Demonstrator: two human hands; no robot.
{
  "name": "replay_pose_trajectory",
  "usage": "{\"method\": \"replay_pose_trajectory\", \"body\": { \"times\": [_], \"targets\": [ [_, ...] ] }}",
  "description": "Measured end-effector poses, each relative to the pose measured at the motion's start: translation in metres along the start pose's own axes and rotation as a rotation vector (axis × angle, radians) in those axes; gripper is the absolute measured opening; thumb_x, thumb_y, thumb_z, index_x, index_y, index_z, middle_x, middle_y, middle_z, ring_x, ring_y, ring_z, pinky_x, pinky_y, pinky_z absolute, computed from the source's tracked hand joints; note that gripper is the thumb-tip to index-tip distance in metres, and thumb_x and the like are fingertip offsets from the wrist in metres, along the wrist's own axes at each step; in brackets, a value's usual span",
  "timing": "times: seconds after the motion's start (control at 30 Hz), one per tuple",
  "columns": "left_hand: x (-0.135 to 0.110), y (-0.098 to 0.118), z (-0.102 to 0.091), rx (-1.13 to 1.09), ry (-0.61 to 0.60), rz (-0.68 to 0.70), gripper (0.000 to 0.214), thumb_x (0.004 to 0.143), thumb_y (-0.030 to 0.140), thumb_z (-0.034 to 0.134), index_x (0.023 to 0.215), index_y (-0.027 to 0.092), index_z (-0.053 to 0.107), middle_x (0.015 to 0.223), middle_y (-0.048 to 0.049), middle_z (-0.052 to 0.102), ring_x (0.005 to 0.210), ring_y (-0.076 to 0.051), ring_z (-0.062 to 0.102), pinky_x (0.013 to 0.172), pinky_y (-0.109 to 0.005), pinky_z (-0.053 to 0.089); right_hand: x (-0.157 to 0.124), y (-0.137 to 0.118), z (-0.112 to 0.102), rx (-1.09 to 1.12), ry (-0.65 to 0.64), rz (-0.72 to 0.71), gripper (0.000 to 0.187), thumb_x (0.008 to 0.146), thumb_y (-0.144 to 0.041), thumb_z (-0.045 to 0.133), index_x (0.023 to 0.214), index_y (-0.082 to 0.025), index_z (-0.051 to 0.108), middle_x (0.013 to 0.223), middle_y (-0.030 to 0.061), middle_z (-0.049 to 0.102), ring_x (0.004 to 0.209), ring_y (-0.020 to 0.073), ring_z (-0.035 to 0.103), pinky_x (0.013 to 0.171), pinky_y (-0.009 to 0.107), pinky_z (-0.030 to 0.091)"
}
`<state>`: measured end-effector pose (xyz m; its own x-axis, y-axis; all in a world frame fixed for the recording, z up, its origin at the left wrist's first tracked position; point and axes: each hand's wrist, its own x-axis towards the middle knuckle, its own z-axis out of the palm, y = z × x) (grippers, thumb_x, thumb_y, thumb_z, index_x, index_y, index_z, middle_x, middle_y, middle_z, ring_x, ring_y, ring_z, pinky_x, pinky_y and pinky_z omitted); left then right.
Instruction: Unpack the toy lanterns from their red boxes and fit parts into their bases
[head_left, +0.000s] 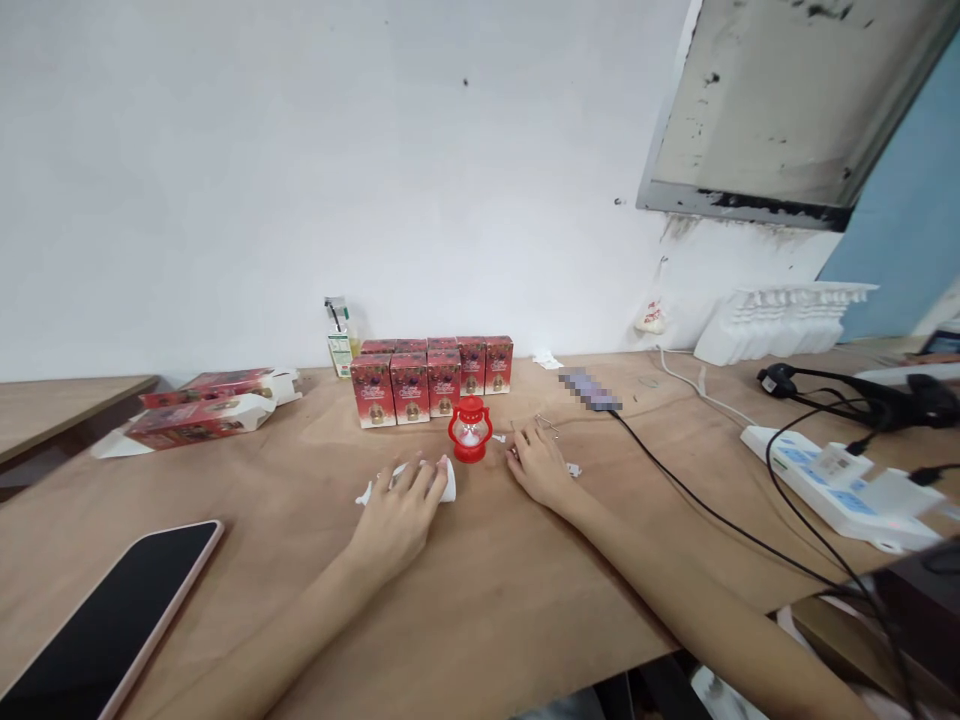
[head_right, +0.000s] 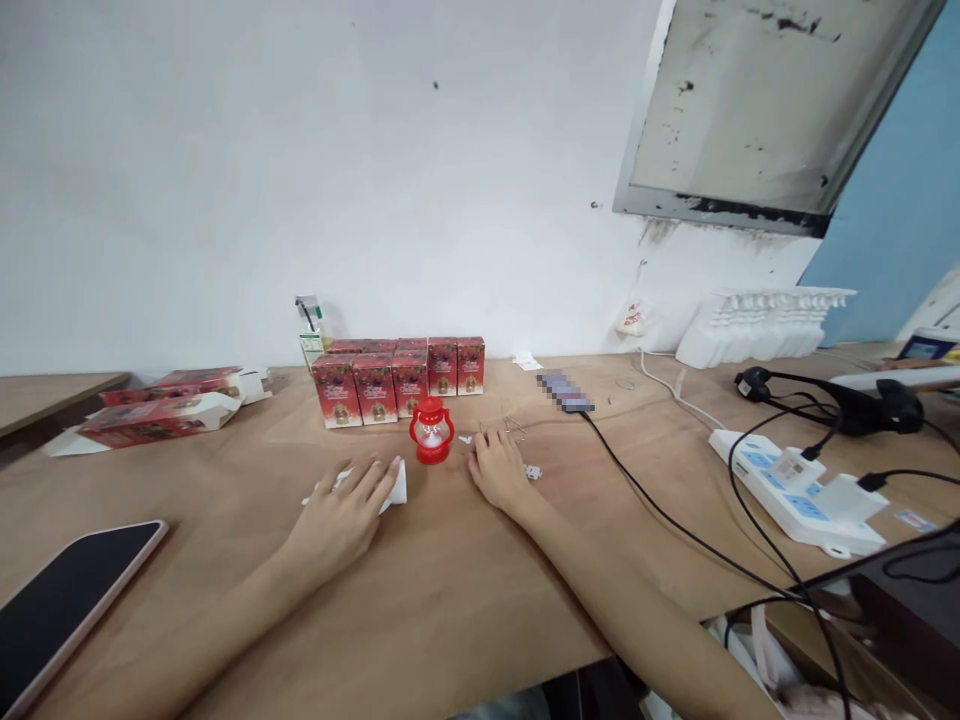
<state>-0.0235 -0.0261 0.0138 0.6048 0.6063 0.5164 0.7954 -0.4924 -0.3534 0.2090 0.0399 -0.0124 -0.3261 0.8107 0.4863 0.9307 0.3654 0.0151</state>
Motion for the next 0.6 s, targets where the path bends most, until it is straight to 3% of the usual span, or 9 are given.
{"method": "replay_pose_trajectory", "body": {
  "times": [0.2, 0.37, 0.5, 0.6],
  "targets": [
    [0.037, -0.007, -0.002, 0.139, -0.158, 0.135, 0.031, 0.079, 0.001, 0.041, 0.097, 0.011, 0.064, 0.088, -0.0146, 0.063, 0.085, -0.028, 0.058, 0.075, -0.043, 0.040, 0.000, 0.001, 0.000, 0.048, 0.018, -0.055, 0.012, 0.087, -0.024, 0.046, 0.087, -0.017, 0.055, 0.091, 0.0105, 0.057, 0.091, 0.0246, 0.050, 0.077, 0.035, 0.041],
    [0.059, -0.029, 0.011, 0.159, -0.211, 0.226, 0.022, 0.073, 0.001, 0.053, 0.071, 0.017, 0.068, 0.086, -0.0101, 0.065, 0.093, -0.027, 0.056, 0.089, -0.046, 0.034, -0.001, -0.002, -0.003, 0.104, 0.031, -0.105, 0.011, 0.087, -0.022, 0.045, 0.088, -0.016, 0.054, 0.092, 0.0100, 0.057, 0.089, 0.0230, 0.050, 0.077, 0.035, 0.041],
    [0.068, -0.038, 0.026, 0.138, -0.218, 0.279, 0.025, 0.071, 0.001, 0.054, 0.076, 0.020, 0.070, 0.090, -0.0084, 0.068, 0.102, -0.027, 0.054, 0.096, -0.048, 0.031, -0.005, -0.012, -0.009, 0.219, -0.009, -0.286, 0.011, 0.087, -0.021, 0.045, 0.089, -0.016, 0.054, 0.092, 0.0089, 0.059, 0.090, 0.0217, 0.051, 0.079, 0.035, 0.042],
    [0.072, -0.036, 0.036, 0.107, -0.225, 0.299, 0.025, 0.071, 0.002, 0.056, 0.083, 0.018, 0.071, 0.095, -0.0092, 0.069, 0.107, -0.025, 0.053, 0.103, -0.046, 0.026, -0.008, -0.021, -0.013, 0.336, -0.070, -0.412, 0.017, 0.088, -0.021, 0.043, 0.100, -0.016, 0.054, 0.097, 0.0087, 0.061, 0.093, 0.0205, 0.053, 0.084, 0.035, 0.042]
  ]
}}
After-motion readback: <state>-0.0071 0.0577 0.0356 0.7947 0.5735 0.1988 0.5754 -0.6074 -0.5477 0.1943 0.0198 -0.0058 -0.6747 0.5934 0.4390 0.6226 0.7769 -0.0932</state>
